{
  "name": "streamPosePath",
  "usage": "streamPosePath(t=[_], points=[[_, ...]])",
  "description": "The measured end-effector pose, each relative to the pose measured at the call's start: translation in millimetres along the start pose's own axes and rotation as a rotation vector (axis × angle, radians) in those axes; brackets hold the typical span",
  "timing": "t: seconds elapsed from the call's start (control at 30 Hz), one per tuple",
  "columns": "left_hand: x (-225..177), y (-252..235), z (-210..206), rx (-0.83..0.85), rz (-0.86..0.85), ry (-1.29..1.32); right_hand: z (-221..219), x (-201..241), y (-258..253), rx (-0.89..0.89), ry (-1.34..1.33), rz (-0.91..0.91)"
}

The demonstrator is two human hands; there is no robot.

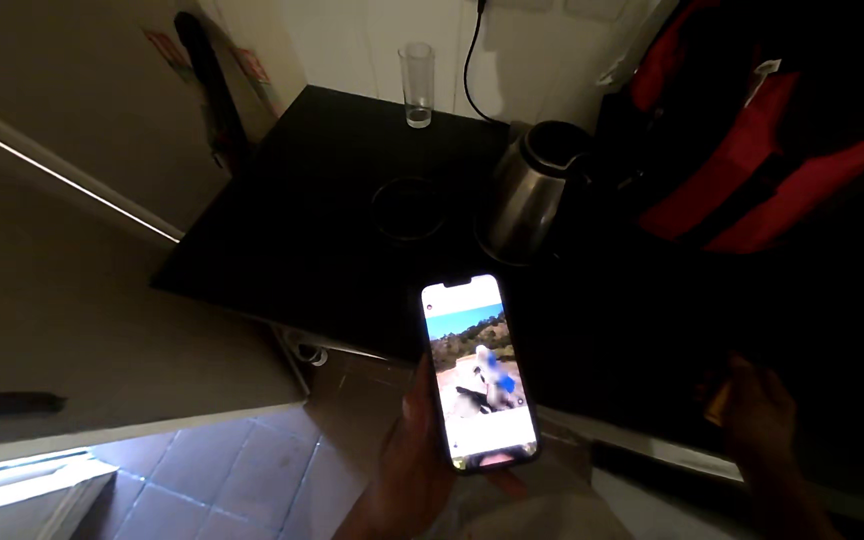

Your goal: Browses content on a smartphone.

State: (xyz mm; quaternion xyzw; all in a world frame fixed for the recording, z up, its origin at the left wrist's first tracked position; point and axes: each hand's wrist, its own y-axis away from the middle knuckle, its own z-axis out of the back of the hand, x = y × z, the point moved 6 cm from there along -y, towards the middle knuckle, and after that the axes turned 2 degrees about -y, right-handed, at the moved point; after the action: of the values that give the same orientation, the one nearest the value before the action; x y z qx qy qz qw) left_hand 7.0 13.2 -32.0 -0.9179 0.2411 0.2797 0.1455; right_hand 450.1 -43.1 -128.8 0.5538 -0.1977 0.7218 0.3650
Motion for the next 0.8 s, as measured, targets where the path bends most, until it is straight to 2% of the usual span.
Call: streamPosePath(t=[0.8], points=[[11, 2, -14, 0.019, 0.031, -0.004, 0, 1, 1, 0.010, -0.003, -0.014]])
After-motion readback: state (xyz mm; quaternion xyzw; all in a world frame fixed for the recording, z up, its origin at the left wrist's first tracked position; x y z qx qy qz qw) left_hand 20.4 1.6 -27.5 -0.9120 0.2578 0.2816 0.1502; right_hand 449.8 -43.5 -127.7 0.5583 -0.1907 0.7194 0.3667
